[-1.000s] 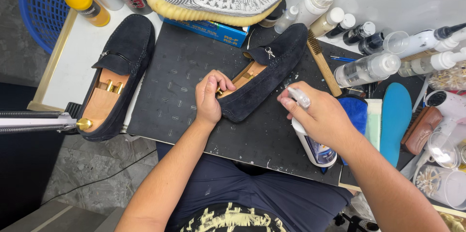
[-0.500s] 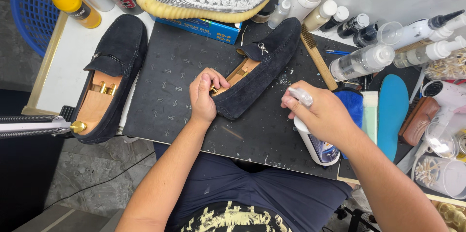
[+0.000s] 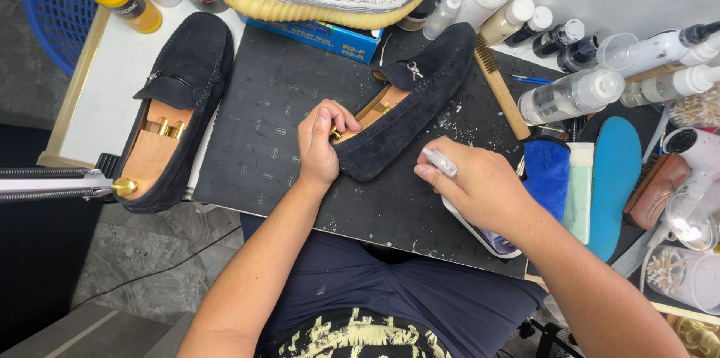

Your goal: The person sprays a cleaning solution onto a black suede loafer and wipes the surface with a blue cloth. They then use a cotton swab to clean the interior lining of the shoe.

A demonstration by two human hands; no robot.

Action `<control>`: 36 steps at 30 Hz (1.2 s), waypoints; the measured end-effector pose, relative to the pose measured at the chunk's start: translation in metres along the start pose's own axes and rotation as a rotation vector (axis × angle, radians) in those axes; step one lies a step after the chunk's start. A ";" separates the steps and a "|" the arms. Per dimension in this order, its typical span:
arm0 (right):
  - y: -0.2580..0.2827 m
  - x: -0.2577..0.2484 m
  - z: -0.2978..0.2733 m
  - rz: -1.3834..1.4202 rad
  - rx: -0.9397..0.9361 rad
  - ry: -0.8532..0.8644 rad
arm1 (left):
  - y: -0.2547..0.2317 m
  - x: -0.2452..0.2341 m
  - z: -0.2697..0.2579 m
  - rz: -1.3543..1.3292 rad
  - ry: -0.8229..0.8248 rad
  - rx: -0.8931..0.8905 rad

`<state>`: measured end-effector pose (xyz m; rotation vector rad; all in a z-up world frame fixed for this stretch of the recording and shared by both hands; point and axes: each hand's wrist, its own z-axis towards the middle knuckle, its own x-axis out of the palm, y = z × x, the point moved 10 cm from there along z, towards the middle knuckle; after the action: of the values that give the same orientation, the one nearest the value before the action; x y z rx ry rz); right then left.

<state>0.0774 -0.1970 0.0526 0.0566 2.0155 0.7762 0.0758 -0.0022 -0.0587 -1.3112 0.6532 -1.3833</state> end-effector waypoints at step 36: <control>0.063 0.034 -0.012 -0.211 -0.373 -0.038 | -0.003 -0.001 -0.001 -0.026 -0.013 0.031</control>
<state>0.0322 -0.1412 0.0652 -0.3478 1.7768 0.9912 0.0737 -0.0011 -0.0570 -1.3073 0.6058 -1.4002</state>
